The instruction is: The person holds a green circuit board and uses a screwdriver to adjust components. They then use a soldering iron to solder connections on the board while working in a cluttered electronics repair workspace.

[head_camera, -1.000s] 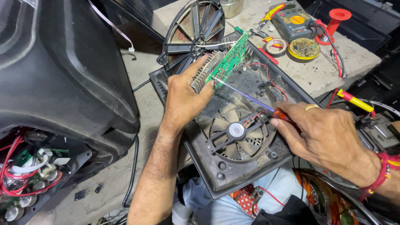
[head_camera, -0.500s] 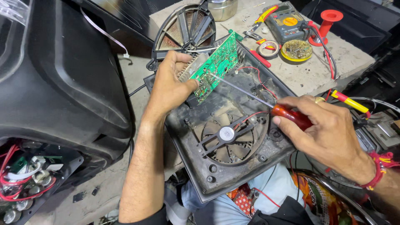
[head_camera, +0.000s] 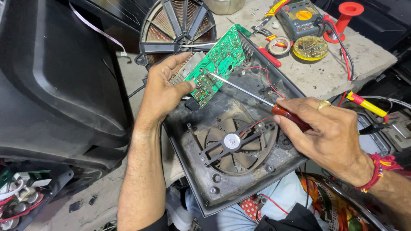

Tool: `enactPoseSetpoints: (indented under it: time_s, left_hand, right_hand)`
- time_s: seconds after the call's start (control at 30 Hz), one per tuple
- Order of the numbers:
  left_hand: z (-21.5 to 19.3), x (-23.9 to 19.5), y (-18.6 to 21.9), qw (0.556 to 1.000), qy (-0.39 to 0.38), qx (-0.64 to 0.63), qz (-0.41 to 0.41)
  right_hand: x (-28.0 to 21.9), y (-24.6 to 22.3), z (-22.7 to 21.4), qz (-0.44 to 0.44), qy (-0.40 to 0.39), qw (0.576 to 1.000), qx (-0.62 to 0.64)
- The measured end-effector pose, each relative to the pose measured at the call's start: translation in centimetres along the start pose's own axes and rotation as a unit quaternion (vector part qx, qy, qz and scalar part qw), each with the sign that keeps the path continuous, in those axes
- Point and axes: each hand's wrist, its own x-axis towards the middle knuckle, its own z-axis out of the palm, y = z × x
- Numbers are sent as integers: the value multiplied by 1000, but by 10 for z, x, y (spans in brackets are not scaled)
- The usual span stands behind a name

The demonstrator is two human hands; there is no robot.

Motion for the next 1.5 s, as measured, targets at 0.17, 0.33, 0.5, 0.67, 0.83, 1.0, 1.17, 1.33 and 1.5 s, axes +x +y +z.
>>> enactPoseSetpoints:
  time_s: [0.17, 0.33, 0.5, 0.67, 0.83, 1.0, 1.17, 1.33, 1.5]
  left_hand:
    - [2, -4, -1, 1000, 0, 24, 13]
    - [1, -5, -5, 999, -4, 21, 37]
    - [2, -6, -6, 994, 0, 63, 93]
    - [18, -14, 7, 991, 35, 88, 92]
    - [35, -28, 27, 981, 71, 181, 18]
    - [46, -33, 33, 959, 89, 213, 165]
    - [50, -37, 29, 955, 69, 221, 186]
    - [50, -38, 27, 966, 48, 202, 156]
    - [48, -38, 26, 953, 51, 222, 198]
  right_hand:
    - [0, -2, 2, -22, 3, 1000, -7]
    - [2, -5, 4, -22, -1, 1000, -12]
    - [4, -13, 3, -50, 13, 998, -38]
    - [-2, -31, -7, -122, 52, 972, -196]
    - [-8, -33, -10, -149, 47, 955, -252]
    - [-15, -15, -8, -43, 9, 988, -146]
    - [-19, 5, -9, 113, -47, 990, -73]
    - [-26, 12, -2, 98, -25, 989, -104]
    - [-27, 14, 0, 28, 0, 992, -119]
